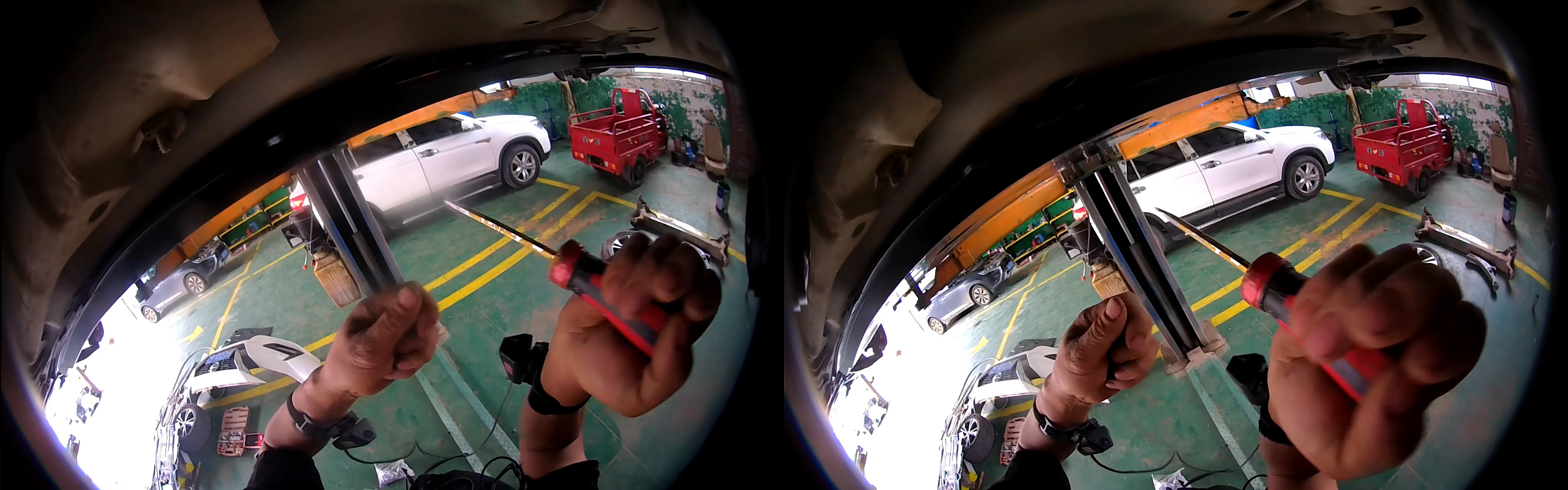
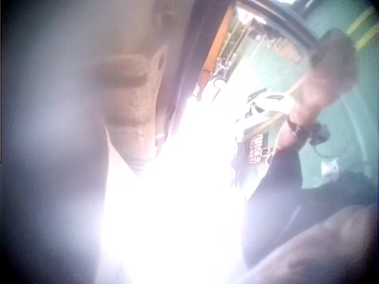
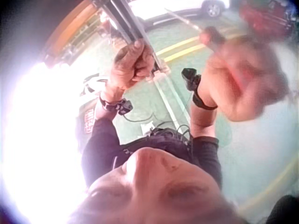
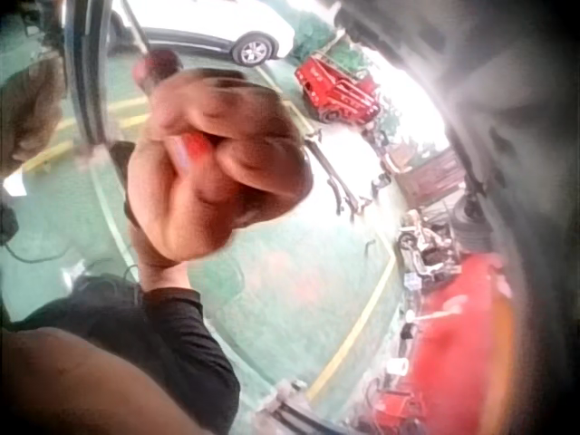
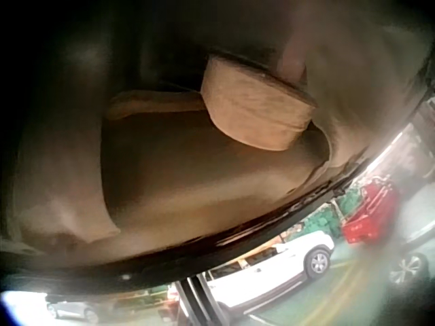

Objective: The person uses a flathead screwdriver to remove clips and secure components on the plastic undercarriage of a car on a lift, then reaches down to pick up screws from a tray on the floor.

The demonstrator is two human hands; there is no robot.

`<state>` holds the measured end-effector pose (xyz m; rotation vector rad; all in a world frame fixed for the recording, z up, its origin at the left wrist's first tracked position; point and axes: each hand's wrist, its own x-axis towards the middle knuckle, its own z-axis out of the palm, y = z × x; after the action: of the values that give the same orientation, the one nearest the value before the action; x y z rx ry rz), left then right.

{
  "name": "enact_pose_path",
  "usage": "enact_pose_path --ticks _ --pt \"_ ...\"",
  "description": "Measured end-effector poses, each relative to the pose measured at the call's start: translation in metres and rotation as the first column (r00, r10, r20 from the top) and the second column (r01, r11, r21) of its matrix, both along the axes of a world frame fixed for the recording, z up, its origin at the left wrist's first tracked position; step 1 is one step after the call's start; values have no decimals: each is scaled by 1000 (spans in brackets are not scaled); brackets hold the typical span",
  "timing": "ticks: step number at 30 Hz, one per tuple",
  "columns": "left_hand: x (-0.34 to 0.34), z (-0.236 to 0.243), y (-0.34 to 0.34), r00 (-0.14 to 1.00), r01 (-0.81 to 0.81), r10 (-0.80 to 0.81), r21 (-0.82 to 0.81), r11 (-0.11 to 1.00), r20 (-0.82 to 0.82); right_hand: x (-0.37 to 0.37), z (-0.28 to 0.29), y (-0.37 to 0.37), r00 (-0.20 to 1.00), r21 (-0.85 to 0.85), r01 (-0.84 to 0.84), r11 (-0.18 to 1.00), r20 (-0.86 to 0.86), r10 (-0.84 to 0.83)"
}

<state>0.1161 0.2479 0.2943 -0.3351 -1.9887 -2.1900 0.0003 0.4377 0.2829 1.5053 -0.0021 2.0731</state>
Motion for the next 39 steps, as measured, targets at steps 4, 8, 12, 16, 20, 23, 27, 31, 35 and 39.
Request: enact_pose_path --ticks 4,8,12,16,20,23,27,31,35,39 --pt "-13 20 20 996 -49 38 -139 989 -84 4 7 -15 995 -138 76 987 79 -66" --pt "-24 40 26 976 -17 -10 -120 993 -217 11 -3 -14 989 -129 42 991 147 -23" --pt "-32 56 33 912 6 -85 -196 981 -400 9 -28 -15 971 -36 116 993 215 -106" --pt "-29 74 34 881 -175 -6 -339 925 -472 14 -58 -47 782 187 307 933 509 -359" --pt "-38 71 24 879 -231 29 -371 900 -476 31 -65 -63 826 444 88 892 468 -314" --pt "-33 72 25 875 -290 138 -276 916 -464 29 -61 -58 902 469 42 882 362 -235" --pt "-28 73 18 865 -305 124 -312 900 -487 33 -57 -66 932 560 -40 827 320 -171" --pt "-23 75 13 885 -266 106 -306 914 -453 34 -57 -77 922 546 -159 822 381 -74" --pt "-21 76 15 815 -403 178 -317 859 -552 37 -50 -81 925 511 -317 799 354 140" --pt "-28 81 16 773 -452 201 -299 841 -602 32 -42 -86 841 479 -525 703 421 341"
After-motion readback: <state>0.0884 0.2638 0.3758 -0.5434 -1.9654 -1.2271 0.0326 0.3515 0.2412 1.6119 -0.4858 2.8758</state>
